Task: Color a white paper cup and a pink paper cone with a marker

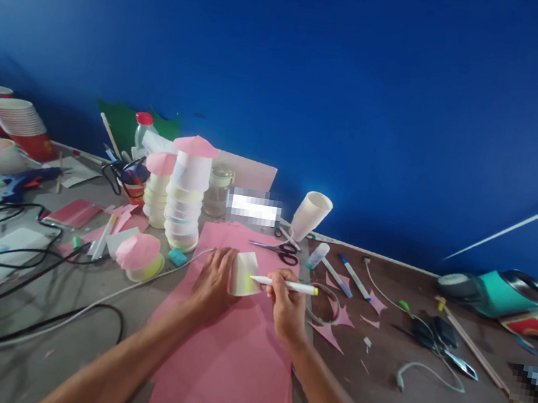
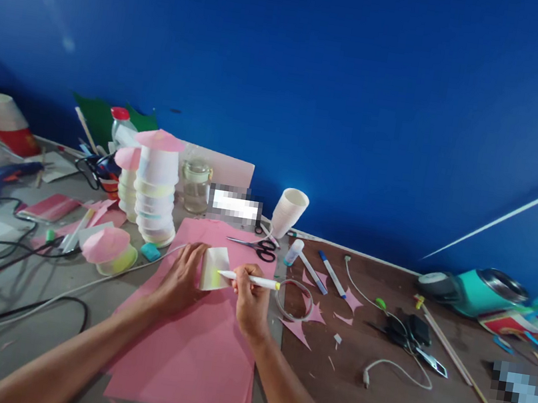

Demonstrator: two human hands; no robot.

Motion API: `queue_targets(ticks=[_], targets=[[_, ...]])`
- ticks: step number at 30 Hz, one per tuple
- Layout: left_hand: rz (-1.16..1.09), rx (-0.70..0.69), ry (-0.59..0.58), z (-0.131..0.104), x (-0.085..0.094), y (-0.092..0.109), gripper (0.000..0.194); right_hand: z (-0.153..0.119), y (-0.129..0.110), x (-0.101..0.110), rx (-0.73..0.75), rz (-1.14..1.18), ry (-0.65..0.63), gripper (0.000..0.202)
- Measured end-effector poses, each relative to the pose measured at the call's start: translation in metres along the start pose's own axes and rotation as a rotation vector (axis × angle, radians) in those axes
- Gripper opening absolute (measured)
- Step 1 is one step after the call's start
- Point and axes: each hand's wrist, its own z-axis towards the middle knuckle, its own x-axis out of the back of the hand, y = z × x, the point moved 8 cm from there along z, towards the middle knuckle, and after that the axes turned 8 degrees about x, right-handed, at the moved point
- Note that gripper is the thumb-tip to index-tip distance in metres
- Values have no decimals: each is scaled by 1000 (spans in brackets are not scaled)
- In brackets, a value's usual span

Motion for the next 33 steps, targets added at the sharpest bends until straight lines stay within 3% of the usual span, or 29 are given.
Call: queue_targets(ticks=[12, 24, 33], targets=[[-13, -6, 16, -1, 0, -1, 70, -2, 3, 2, 4, 32, 30, 35], [-30, -38, 42, 1, 6, 6, 66, -6, -14, -6, 171, -127, -85, 31], [-1, -35, 55, 2, 6, 6, 71, -5, -9, -5, 136, -115, -101, 31]])
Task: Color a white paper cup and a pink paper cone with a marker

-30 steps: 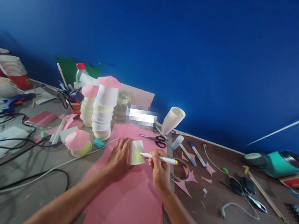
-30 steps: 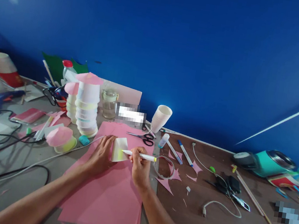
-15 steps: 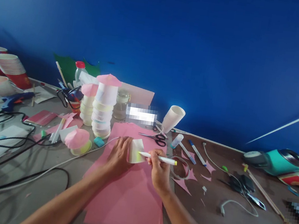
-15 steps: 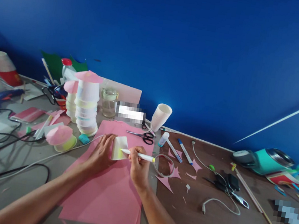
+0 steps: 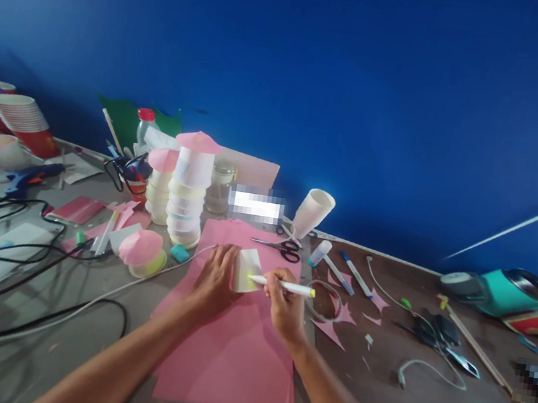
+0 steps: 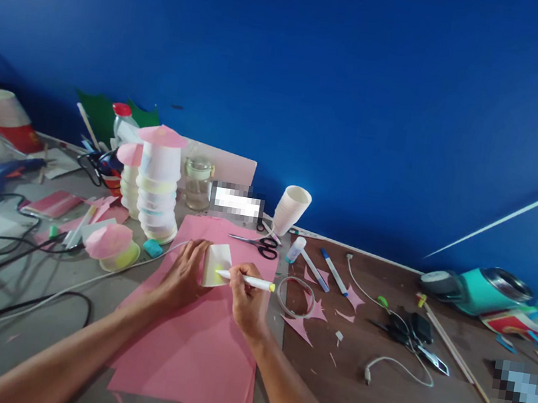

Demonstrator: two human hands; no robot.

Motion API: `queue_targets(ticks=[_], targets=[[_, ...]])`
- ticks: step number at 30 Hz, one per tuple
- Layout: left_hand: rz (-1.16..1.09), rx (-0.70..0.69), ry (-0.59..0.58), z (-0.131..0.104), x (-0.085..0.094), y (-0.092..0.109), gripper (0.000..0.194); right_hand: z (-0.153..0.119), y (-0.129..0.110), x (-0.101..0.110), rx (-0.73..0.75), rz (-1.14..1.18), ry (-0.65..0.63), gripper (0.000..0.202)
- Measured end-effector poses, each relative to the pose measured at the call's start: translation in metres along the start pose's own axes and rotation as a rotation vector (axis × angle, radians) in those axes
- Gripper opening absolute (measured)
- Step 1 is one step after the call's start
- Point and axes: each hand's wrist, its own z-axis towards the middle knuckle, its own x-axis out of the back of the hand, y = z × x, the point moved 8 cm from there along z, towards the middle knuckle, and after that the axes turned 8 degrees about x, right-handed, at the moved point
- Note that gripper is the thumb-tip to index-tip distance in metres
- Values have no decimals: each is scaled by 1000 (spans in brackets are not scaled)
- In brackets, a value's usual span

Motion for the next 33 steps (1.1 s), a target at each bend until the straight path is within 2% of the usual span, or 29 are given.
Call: queue_targets(ticks=[4, 10, 14, 19, 24, 29, 33], targets=[[-1, 1, -8, 0, 1, 1, 65, 0, 3, 0, -36, 45, -3, 33], [17, -2, -6, 0, 0, 1, 72, 1, 3, 0, -45, 47, -50, 35], [-3, 23, -18, 0, -2, -2, 73, 3, 5, 5, -93, 79, 4, 38], [-14, 27, -23, -1, -3, -2, 74, 5, 1, 4, -75, 87, -33, 38], [-13, 57, -66, 0, -4, -3, 72, 4, 8, 7, -93, 119, 34, 39], [-26, 59, -58, 0, -2, -2, 74, 3, 2, 2, -15, 58, -34, 36], [-53, 30, -26, -3, -4, -4, 77, 2, 2, 0, -25, 63, -62, 39]])
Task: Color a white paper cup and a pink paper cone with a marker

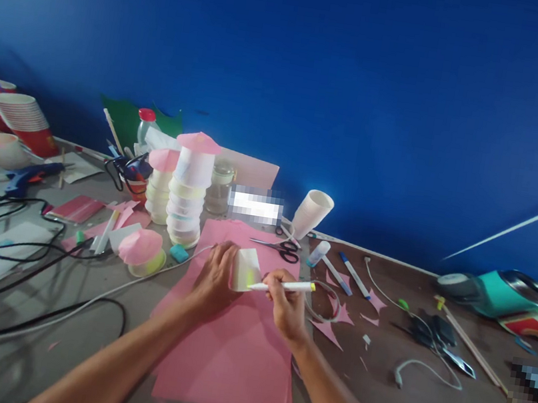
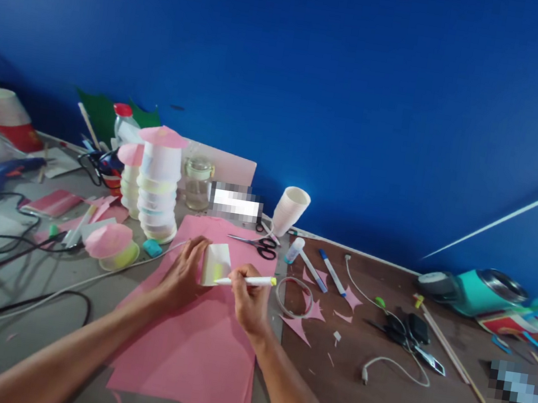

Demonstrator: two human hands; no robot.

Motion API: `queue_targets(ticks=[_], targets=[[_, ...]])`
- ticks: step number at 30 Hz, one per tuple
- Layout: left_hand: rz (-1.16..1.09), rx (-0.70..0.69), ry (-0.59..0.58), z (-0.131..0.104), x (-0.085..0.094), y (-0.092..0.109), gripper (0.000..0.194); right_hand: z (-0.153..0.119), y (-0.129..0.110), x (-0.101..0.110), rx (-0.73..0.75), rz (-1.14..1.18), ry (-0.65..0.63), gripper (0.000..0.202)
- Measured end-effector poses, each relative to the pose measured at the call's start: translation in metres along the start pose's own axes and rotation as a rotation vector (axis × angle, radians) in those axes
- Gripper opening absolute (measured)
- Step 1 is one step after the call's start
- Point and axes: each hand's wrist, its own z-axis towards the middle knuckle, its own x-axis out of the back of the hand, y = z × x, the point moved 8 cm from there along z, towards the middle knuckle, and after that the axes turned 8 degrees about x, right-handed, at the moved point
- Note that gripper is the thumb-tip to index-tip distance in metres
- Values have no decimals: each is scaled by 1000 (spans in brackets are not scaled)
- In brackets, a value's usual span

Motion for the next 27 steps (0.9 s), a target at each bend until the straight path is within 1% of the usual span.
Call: queue_targets(ticks=[4, 8, 12, 16, 21, 25, 27], targets=[[-15, 10, 10, -2, -3, -5, 86, 0, 2, 3, -14, 23, 55, 38], [-31, 8, -25, -1, -2, -1, 87, -1, 0, 1, 18, -6, 40, 35], [-27, -6, -34, 0, 3, 4, 91, -1, 0, -1, 10, -15, 27, 33], [-30, -28, -45, 1, 3, 6, 88, 0, 3, -2, -30, 34, 12, 39], [-35, -9, -76, 2, 3, 5, 87, 2, 4, 5, -59, 29, 84, 41], [-14, 6, -97, 2, 1, 4, 85, 2, 3, 2, -58, 27, 34, 43], [-6, 13, -103, 2, 1, 3, 85, 2, 3, 2, -58, 25, 40, 43]])
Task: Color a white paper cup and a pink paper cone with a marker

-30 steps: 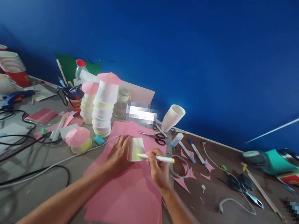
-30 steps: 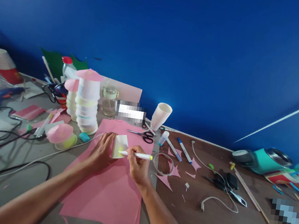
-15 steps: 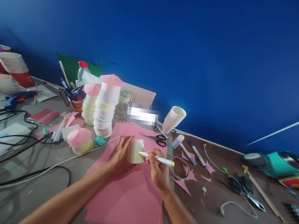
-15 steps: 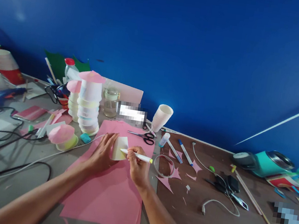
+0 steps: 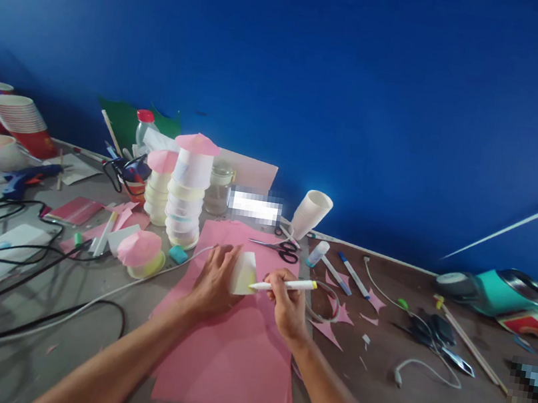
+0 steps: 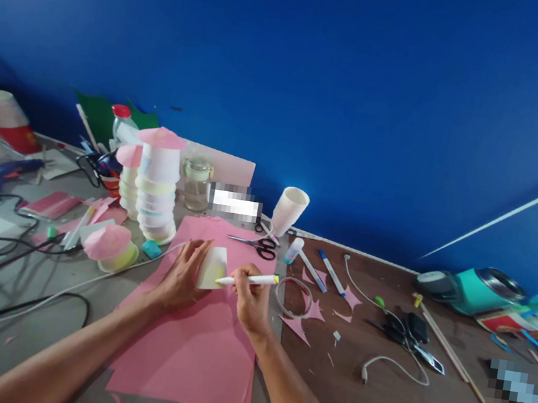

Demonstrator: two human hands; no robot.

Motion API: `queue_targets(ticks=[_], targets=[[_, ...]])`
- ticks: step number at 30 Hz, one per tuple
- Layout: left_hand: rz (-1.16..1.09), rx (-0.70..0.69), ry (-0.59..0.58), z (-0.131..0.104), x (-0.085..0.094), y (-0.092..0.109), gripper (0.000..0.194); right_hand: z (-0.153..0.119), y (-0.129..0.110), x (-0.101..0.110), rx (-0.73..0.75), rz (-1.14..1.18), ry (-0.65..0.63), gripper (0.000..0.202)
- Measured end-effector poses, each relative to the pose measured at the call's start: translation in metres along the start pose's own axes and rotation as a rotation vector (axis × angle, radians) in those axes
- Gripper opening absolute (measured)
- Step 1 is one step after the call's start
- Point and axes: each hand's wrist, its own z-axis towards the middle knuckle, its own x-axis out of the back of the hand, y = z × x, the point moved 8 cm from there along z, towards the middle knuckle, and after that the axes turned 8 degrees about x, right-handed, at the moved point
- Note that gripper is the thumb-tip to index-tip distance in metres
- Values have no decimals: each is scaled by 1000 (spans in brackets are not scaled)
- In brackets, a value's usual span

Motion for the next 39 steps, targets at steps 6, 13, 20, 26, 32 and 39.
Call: queue_targets(ticks=[6, 13, 20, 26, 32, 39], targets=[[16, -24, 19, 0, 1, 2, 84, 0, -1, 0, 16, -6, -11, 42], [13, -37, 14, 0, 1, 2, 85, -1, -1, 3, 21, 1, 8, 36], [15, -34, 7, 1, 1, 3, 83, -1, 0, 1, 44, 7, -40, 35], [21, -50, 11, 0, 1, 4, 81, -3, -3, -1, 68, -23, -93, 36], [7, -33, 12, 1, 1, 3, 83, -1, -4, 3, 83, -22, -35, 30], [30, -53, 26, 1, 2, 5, 79, 0, -5, 1, 80, -32, -46, 31]])
